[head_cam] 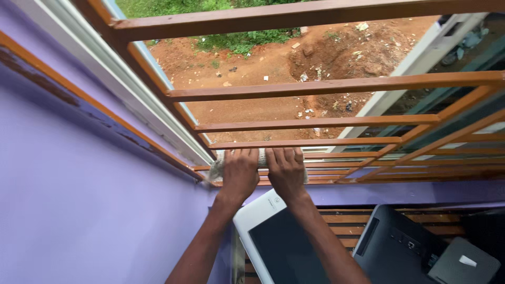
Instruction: The person wipes the horizontal bars of a window grill and the adjacent glass pane using a cloth, moving the cloth along the surfaces to remove dust.
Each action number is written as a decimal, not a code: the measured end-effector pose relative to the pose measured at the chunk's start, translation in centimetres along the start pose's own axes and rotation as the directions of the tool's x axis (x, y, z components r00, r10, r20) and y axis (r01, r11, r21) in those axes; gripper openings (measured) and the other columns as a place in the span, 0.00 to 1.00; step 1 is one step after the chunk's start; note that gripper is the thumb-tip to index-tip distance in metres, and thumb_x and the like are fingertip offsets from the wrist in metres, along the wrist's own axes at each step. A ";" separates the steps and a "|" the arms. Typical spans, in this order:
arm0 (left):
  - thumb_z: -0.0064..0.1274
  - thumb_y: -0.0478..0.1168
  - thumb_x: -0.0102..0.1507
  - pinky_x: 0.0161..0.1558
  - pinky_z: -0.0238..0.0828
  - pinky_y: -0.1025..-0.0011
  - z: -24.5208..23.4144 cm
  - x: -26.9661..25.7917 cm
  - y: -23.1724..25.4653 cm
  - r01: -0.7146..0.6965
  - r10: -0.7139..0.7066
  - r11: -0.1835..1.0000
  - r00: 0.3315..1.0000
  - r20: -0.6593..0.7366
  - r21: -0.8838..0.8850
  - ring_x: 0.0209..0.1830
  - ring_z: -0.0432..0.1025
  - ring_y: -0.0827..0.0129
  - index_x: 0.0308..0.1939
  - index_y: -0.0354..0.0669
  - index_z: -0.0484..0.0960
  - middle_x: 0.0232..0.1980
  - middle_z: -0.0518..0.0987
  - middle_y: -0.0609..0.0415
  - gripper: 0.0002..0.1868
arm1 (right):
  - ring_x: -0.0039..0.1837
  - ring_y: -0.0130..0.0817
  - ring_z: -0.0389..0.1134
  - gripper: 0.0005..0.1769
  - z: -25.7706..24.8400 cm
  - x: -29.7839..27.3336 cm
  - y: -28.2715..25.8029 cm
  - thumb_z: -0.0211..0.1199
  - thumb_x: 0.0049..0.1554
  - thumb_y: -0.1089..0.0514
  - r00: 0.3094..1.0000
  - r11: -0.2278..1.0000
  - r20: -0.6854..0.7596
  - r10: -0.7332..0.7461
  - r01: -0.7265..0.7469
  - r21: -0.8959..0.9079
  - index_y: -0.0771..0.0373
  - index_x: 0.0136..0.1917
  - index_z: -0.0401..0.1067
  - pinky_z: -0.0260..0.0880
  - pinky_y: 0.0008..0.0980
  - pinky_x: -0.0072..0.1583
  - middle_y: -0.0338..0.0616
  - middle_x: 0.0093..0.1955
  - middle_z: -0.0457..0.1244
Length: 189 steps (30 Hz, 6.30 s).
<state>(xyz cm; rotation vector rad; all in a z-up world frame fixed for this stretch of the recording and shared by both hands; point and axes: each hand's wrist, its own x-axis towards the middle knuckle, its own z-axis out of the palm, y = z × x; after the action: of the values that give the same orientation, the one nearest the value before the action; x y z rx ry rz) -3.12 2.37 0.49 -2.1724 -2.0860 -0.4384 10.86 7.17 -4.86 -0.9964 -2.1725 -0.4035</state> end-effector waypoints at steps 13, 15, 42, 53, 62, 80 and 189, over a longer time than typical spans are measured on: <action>0.60 0.34 0.51 0.39 0.76 0.59 6.2 7.6 17.1 -0.196 0.204 0.948 0.979 0.004 -0.249 0.34 0.80 0.55 0.35 0.41 0.80 0.32 0.82 0.44 0.08 | 0.56 0.48 0.64 0.12 -6.6 -4.4 15.4 0.64 0.50 0.64 0.988 0.987 0.046 0.149 -0.146 -0.068 0.65 0.49 0.72 0.60 0.52 0.69 0.49 0.45 0.63; 0.62 0.34 0.50 0.37 0.75 0.58 5.7 7.2 16.1 -0.238 0.227 0.942 0.971 -0.075 -0.235 0.34 0.79 0.54 0.36 0.39 0.80 0.32 0.82 0.44 0.11 | 0.55 0.48 0.64 0.13 -6.6 -3.8 14.3 0.64 0.49 0.64 0.977 0.977 0.023 0.210 -0.209 -0.039 0.66 0.49 0.72 0.59 0.53 0.69 0.49 0.45 0.63; 0.54 0.43 0.55 0.42 0.70 0.50 -0.4 0.5 0.1 -0.006 -0.012 0.997 0.976 -0.215 -0.081 0.34 0.77 0.46 0.32 0.40 0.82 0.31 0.81 0.41 0.10 | 0.53 0.45 0.66 0.07 -2.7 2.3 -2.5 0.60 0.53 0.60 0.997 0.995 0.017 0.072 -0.073 0.071 0.61 0.46 0.71 0.60 0.48 0.63 0.47 0.45 0.64; 0.58 0.39 0.47 0.40 0.70 0.51 5.0 4.3 10.4 -0.033 0.025 0.988 0.998 -0.053 -0.149 0.32 0.78 0.49 0.30 0.42 0.81 0.30 0.82 0.42 0.09 | 0.52 0.48 0.67 0.09 -4.2 -2.9 9.6 0.62 0.50 0.58 0.992 0.994 0.067 0.105 -0.107 0.037 0.62 0.45 0.71 0.60 0.52 0.64 0.49 0.43 0.64; 0.58 0.35 0.45 0.36 0.74 0.57 5.9 7.2 16.9 -0.250 0.212 0.934 0.963 -0.167 -0.257 0.32 0.78 0.51 0.34 0.38 0.80 0.30 0.81 0.43 0.13 | 0.57 0.49 0.64 0.10 -7.8 -4.0 14.8 0.62 0.52 0.64 0.982 0.984 0.068 0.176 -0.175 -0.019 0.66 0.49 0.72 0.60 0.52 0.69 0.51 0.46 0.64; 0.55 0.42 0.54 0.43 0.71 0.51 0.0 -0.1 -1.4 -0.110 0.077 0.988 0.958 -0.275 -0.106 0.35 0.76 0.46 0.32 0.40 0.80 0.32 0.81 0.42 0.09 | 0.50 0.45 0.64 0.04 -1.8 2.0 -3.7 0.60 0.52 0.59 0.992 0.991 0.058 0.113 -0.116 0.059 0.60 0.43 0.69 0.57 0.52 0.65 0.47 0.41 0.61; 0.57 0.33 0.49 0.42 0.72 0.54 12.0 5.0 16.0 -0.195 0.191 0.974 0.980 -0.046 -0.111 0.39 0.76 0.49 0.35 0.38 0.81 0.34 0.79 0.40 0.10 | 0.58 0.50 0.66 0.12 -0.9 -9.6 15.3 0.64 0.50 0.65 0.946 0.967 0.224 0.236 -0.251 0.043 0.66 0.49 0.74 0.60 0.52 0.66 0.52 0.48 0.66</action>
<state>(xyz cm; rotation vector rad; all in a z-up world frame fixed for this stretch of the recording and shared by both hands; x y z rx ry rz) 14.48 9.52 -7.60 -2.3844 -1.8508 -0.5842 27.26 11.59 -11.12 -1.3025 -2.1993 -0.1029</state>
